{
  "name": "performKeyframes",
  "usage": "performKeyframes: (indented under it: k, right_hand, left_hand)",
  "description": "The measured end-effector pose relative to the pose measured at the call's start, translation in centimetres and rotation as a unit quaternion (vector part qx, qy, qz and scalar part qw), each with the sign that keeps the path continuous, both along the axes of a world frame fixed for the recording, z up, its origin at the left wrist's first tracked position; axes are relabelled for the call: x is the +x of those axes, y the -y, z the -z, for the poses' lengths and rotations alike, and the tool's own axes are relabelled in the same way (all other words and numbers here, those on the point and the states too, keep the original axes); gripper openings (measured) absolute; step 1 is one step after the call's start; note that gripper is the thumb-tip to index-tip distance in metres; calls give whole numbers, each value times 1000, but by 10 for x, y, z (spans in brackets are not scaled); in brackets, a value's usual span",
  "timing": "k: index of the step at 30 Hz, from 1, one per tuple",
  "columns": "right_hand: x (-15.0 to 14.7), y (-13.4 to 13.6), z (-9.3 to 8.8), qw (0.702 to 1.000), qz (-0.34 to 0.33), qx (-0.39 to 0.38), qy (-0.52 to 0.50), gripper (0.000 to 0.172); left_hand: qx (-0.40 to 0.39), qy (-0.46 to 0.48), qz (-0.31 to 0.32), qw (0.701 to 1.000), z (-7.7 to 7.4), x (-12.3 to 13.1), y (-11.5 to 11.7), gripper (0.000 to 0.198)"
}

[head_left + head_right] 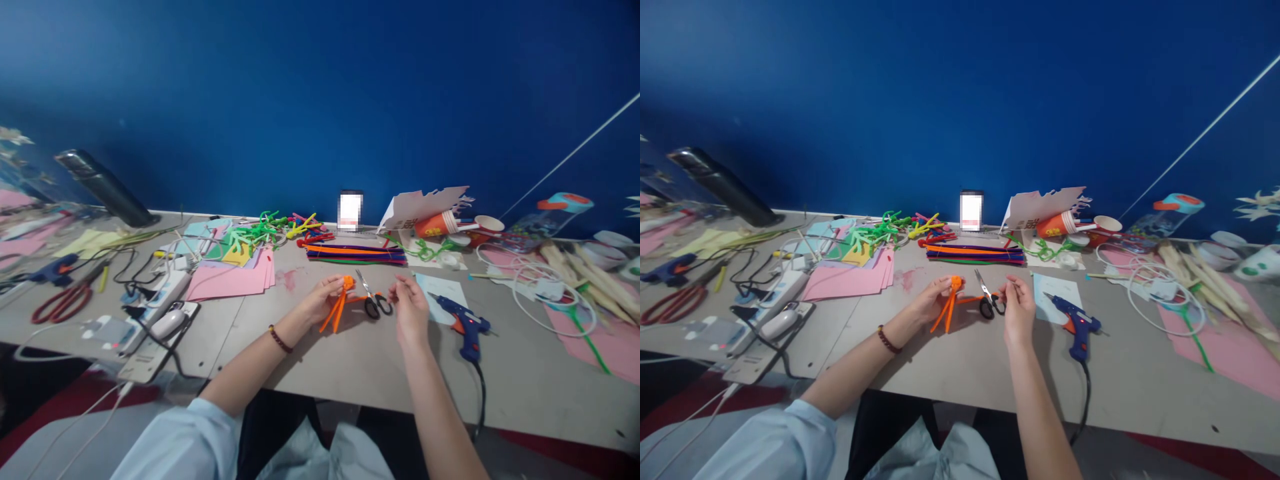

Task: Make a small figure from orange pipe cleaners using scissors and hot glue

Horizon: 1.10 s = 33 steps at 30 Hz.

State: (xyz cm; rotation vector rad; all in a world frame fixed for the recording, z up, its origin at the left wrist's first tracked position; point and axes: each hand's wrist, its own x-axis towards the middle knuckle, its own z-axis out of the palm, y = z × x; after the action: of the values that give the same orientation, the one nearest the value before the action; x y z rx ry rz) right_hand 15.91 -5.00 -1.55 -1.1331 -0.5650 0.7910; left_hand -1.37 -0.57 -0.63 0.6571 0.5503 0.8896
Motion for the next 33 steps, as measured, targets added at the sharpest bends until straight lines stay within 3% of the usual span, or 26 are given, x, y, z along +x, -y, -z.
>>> performKeyframes:
  k: [6,11,19,25,33]
  right_hand:
    - [4,-3,1,999,45,9,-11,33]
    - [6,-4,5,998,61,-7,-1,33]
    - [4,-5,7,999,-7,-19,-43,32]
    - [-1,-6,8,998,-52,-21,-41,32]
    - [-10,-3,9,979,-197,-44,-22,33]
  left_hand:
    - [-27,-8,-33,999,6,0,-3,27]
    - [-48,-9,-13,999,3,-3,-3,27]
    - [-23,-16,-15,1000,2,-1,-3,32]
    - [-29,-30,-52,998,1,3,-2,25]
    - [-1,-11,-23,1000,5,5,-1,31]
